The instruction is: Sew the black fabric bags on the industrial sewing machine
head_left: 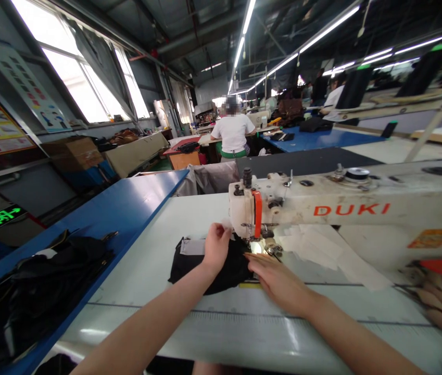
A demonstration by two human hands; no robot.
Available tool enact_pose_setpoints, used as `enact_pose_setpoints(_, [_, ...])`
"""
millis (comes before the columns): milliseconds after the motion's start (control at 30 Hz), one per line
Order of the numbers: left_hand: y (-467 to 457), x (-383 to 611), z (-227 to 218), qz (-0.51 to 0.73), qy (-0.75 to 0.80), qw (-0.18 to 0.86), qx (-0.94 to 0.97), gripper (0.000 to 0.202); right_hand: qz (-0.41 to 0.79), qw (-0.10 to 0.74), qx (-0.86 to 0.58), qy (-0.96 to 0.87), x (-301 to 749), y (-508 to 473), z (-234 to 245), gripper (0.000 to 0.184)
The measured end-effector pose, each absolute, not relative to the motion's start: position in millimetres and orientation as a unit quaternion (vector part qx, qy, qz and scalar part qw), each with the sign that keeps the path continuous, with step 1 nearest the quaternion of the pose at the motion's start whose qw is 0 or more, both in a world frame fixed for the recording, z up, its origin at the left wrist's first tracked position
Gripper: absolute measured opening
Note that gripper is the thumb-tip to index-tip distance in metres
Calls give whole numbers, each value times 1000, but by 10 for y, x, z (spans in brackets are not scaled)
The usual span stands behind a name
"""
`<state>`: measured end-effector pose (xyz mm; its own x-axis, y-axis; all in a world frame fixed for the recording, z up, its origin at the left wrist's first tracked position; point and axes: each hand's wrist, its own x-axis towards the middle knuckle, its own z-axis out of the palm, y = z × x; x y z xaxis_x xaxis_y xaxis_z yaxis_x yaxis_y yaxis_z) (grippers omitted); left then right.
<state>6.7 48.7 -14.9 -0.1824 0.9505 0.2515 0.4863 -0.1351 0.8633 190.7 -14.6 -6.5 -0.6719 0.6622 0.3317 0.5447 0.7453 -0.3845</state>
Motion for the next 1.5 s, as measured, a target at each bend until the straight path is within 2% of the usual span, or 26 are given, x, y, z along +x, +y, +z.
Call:
enact_pose_setpoints(200, [400, 126, -218, 428, 590, 211, 651, 2, 130, 222, -342, -904, 1910, -154, -78, 36])
enact_pose_setpoints(400, [288, 1, -197, 392, 519, 158, 743, 14, 127, 217, -342, -906, 1899, -155, -81, 36])
enact_pose_setpoints(567, [269, -120, -220, 331, 338, -17, 881, 19, 106, 182, -352, -912, 1873, -159, -102, 39])
enact_pose_setpoints(633, [284, -144, -220, 306, 304, -55, 901, 20, 98, 167, -362, -912, 1861, -180, -118, 41])
enact_pose_setpoints(833, [315, -160, -188, 213, 227, -62, 948, 24, 96, 170, -385, -902, 1820, -262, -125, 35])
enact_pose_setpoints(967, [335, -153, -156, 173, 210, -58, 961, 23, 117, 175, -386, -898, 1806, -296, -127, 37])
enact_pose_setpoints(1300, [354, -34, -37, 107, 212, -152, 959, 24, 130, 186, -391, -892, 1831, -342, -135, 38])
enact_pose_setpoints(1500, [331, 1, -53, 102, 230, -169, 953, 22, 135, 199, -392, -888, 1828, -340, -156, 38])
